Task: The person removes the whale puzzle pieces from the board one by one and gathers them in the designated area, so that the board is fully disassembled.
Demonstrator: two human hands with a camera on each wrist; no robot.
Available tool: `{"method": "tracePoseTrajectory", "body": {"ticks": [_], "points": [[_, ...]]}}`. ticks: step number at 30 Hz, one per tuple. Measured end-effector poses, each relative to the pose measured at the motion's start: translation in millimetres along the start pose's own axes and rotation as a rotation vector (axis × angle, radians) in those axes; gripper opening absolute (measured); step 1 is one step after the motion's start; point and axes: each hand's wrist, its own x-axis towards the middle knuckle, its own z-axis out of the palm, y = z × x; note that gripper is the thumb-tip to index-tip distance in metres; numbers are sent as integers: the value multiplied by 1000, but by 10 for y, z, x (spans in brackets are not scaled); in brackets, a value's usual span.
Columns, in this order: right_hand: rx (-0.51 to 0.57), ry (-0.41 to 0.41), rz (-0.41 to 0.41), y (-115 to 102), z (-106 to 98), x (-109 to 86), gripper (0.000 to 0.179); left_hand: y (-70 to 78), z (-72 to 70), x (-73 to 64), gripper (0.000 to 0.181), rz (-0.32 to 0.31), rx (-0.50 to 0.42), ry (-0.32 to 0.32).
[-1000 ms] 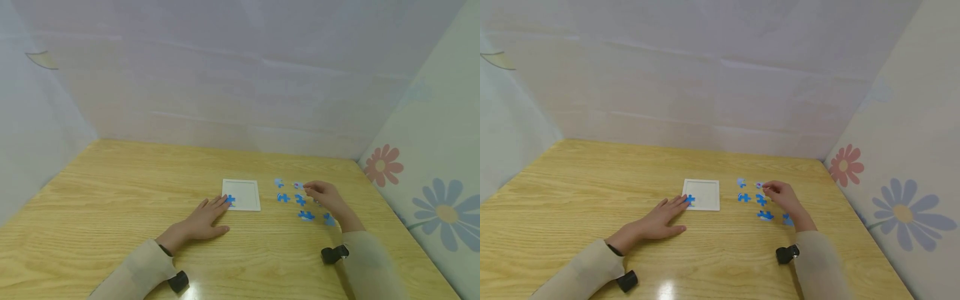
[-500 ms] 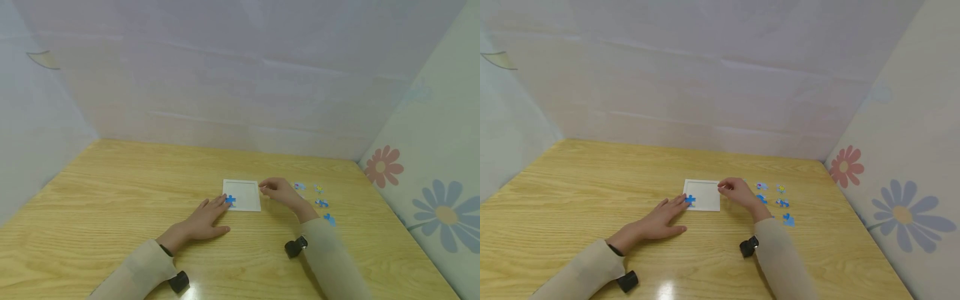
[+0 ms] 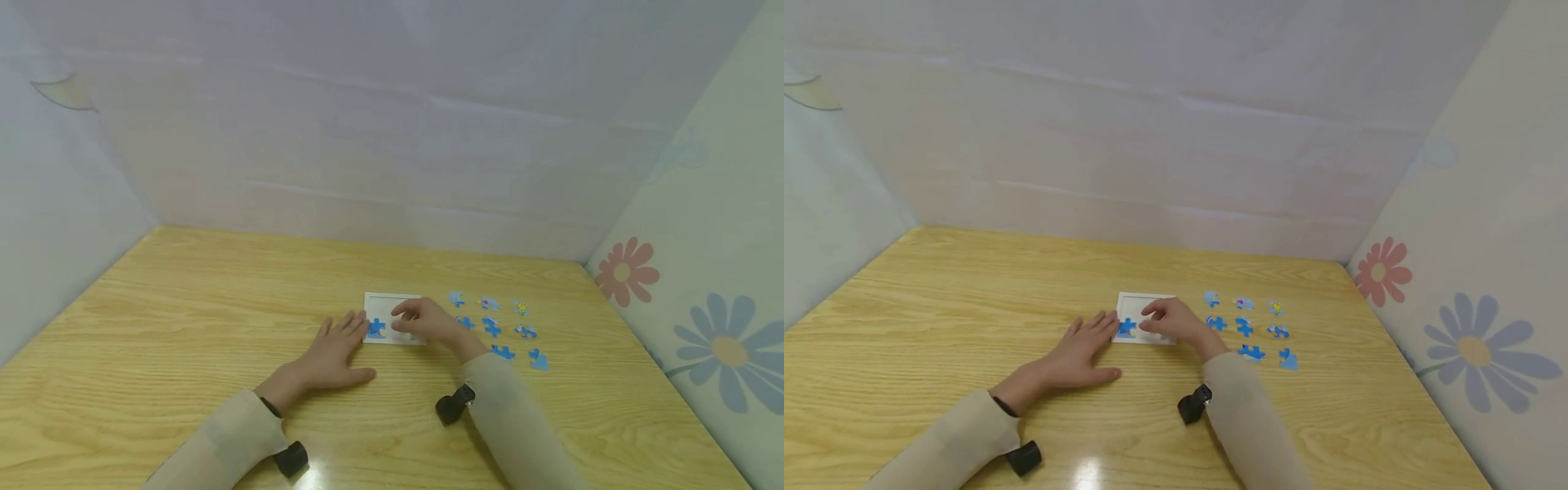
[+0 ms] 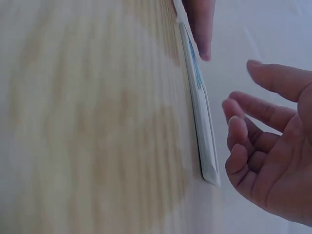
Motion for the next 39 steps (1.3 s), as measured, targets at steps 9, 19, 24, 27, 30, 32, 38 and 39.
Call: {"method": "tracePoseTrajectory", "body": {"ticks": [9,19,24,27,30,32,38,39], "points": [[-64,-36,-18,-10,181,38,35,-11,15,4,83,22,14,-21],[-61,30,10,-18,301,50,28,0,7,2,83,22,25,-30],[-75,39,21,-27,322,94,24,-10,8,-7,83,23,31,-26],[-75,43,55,-24,334,125,22,-9,5,-15,83,21,34,-27],[-65,47,77,-21,338,139,21,-7,4,-16,83,21,34,-27],[-49,59,77,-21,338,137,20,-9,7,-14,83,21,35,-27],[4,89,66,-14,341,130,20,-17,21,-8,83,19,42,-24],[9,93,68,-12,343,130,20,-18,22,-8,83,18,42,-24]]}}
